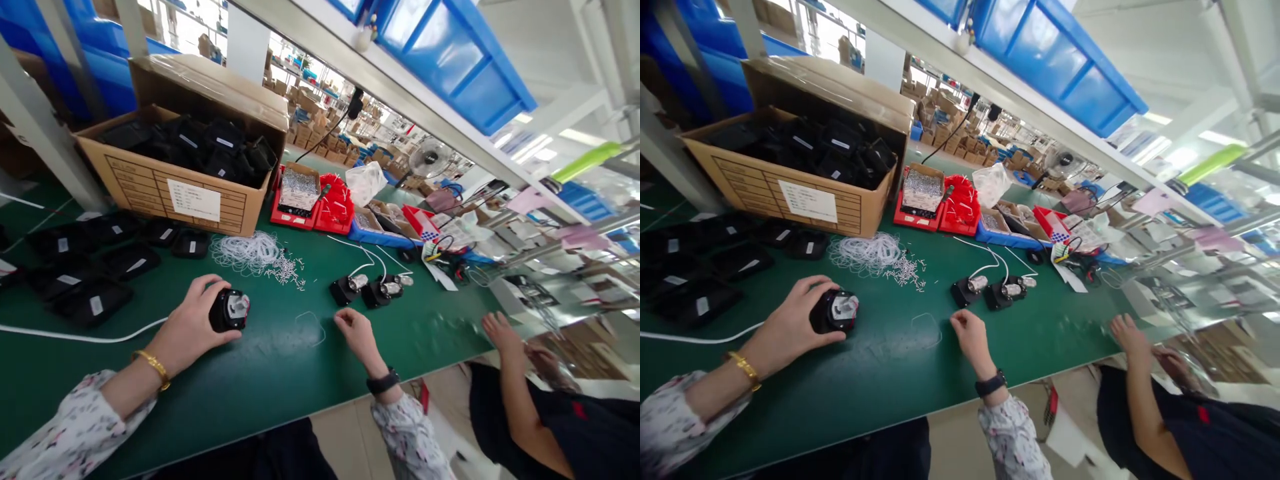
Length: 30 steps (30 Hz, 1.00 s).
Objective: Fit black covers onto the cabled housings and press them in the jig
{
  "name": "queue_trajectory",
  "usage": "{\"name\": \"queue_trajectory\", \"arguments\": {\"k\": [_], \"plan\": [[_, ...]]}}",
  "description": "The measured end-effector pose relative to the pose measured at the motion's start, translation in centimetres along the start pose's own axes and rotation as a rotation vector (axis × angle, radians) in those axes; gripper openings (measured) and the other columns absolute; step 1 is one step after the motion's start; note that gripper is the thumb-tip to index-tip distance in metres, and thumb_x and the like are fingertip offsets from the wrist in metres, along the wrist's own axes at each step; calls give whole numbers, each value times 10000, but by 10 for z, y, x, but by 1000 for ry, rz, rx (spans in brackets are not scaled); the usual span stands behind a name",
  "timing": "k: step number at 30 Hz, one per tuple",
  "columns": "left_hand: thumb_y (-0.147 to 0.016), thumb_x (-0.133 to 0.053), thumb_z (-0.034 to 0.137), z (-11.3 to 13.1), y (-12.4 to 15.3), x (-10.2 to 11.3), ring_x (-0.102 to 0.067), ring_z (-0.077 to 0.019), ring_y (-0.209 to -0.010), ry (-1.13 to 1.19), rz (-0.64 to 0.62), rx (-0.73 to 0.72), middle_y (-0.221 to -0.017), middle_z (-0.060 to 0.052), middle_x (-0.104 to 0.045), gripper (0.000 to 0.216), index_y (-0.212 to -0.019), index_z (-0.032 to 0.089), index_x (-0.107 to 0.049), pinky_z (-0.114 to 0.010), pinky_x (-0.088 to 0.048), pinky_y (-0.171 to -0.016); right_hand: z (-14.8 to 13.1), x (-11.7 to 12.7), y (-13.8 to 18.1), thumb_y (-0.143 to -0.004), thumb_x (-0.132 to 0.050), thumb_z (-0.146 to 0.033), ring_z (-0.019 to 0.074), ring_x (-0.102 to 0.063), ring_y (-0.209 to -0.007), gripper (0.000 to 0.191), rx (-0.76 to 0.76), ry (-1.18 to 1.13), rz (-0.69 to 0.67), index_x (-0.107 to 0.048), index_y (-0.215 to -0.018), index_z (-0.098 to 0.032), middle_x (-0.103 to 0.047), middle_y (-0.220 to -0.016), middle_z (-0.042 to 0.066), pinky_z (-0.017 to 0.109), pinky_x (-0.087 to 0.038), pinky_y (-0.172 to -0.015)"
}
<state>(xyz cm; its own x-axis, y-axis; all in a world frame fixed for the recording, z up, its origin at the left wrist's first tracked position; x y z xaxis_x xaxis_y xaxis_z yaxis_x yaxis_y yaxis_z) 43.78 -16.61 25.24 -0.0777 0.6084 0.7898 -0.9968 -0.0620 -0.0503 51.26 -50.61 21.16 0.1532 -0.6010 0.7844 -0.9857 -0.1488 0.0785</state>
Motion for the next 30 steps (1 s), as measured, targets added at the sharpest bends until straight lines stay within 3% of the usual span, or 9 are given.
{"name": "queue_trajectory", "arguments": {"k": [3, 6, 11, 14, 18, 22, 26, 28, 30], "plan": [[-602, -685, 513, -4, 10, 0, -432, -306, -1157, 81, 93, 20, -1284, -81, -340, 656, -1126, 209, -434, -457, -389, -994, -21, -17, -15, -759, -565, -202, 174, -551, -734, 91, 135, 31, -96, -610, -838, -194, -600, -808, 29, 287, -431, -677], [-604, -703, 492, -9, 12, -10, -335, -337, -1247, 160, 94, 20, -1393, -86, -237, 643, -1123, 212, -447, -496, -333, -1030, -42, -36, -32, -642, -708, -138, 192, -505, -892, 214, 285, 88, -220, -623, -822, -214, -567, -914, 22, 292, -392, -785], [-592, -746, 435, -9, 4, -23, -268, -353, -1296, 326, 31, -88, -1457, -132, -137, 670, -1138, 195, -442, -488, -304, -1044, -58, -54, -44, -652, -683, -59, 172, -478, -798, 202, 417, 188, -347, -523, -619, -177, -522, -748, 3, 283, -354, -753], [-553, -778, 422, -13, 6, -24, -252, -361, -1304, 423, 11, -108, -1453, -154, -164, 734, -1165, 198, -440, -483, -295, -1047, -63, -47, -39, -761, -538, -63, 162, -471, -733, 162, 441, 210, -314, -461, -678, -179, -503, -730, 11, 276, -358, -688], [-517, -809, 362, -23, 19, -21, -311, -332, -1281, 509, -15, -63, -1388, -127, -320, 789, -1194, 218, -430, -467, -284, -1056, -89, -11, -29, -864, -388, -154, 146, -477, -626, 110, 447, 160, -225, -406, -765, -199, -490, -697, -4, 256, -356, -588], [-548, -795, 239, -34, 31, -22, -478, -279, -1157, 686, -26, 49, -1258, -79, -486, 859, -1277, 247, -342, -432, -360, -1002, -161, 26, -3, -890, -387, -241, 129, -493, -585, 135, 503, 105, -165, -410, -761, -208, -509, -674, -15, 242, -359, -558], [-567, -787, 213, -38, 35, -27, -470, -266, -1178, 842, 8, 51, -1308, -116, -449, 975, -1359, 243, -219, -417, -342, -1014, -227, 24, 31, -894, -399, -249, 109, -506, -557, 155, 602, 59, -242, -447, -752, -209, -530, -650, -21, 217, -371, -509], [-553, -797, 222, -39, 35, -29, -472, -269, -1175, 855, 24, 32, -1304, -117, -455, 957, -1343, 232, -257, -409, -348, -1010, -227, 14, 38, -903, -384, -235, 104, -531, -561, 171, 681, 38, -296, -474, -759, -212, -553, -665, -17, 211, -392, -507], [-548, -800, 255, -40, 34, -29, -501, -267, -1134, 831, 38, 23, -1269, -102, -491, 895, -1305, 225, -322, -397, -379, -984, -200, 10, 32, -904, -375, -228, 101, -561, -562, 186, 793, 26, -285, -512, -777, -225, -575, -681, -17, 206, -404, -495]]}}
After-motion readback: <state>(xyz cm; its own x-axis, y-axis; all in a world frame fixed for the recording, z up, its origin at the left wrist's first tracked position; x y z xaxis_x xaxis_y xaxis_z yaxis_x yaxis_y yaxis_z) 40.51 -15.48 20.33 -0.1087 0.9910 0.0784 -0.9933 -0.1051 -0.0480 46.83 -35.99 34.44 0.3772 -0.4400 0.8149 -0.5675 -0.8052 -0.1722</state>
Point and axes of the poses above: each hand's wrist, its own y-axis away from the middle knuckle, its own x-axis out of the back of the hand, z = x × y, the point moved 5 cm from there along -y, towards the middle knuckle
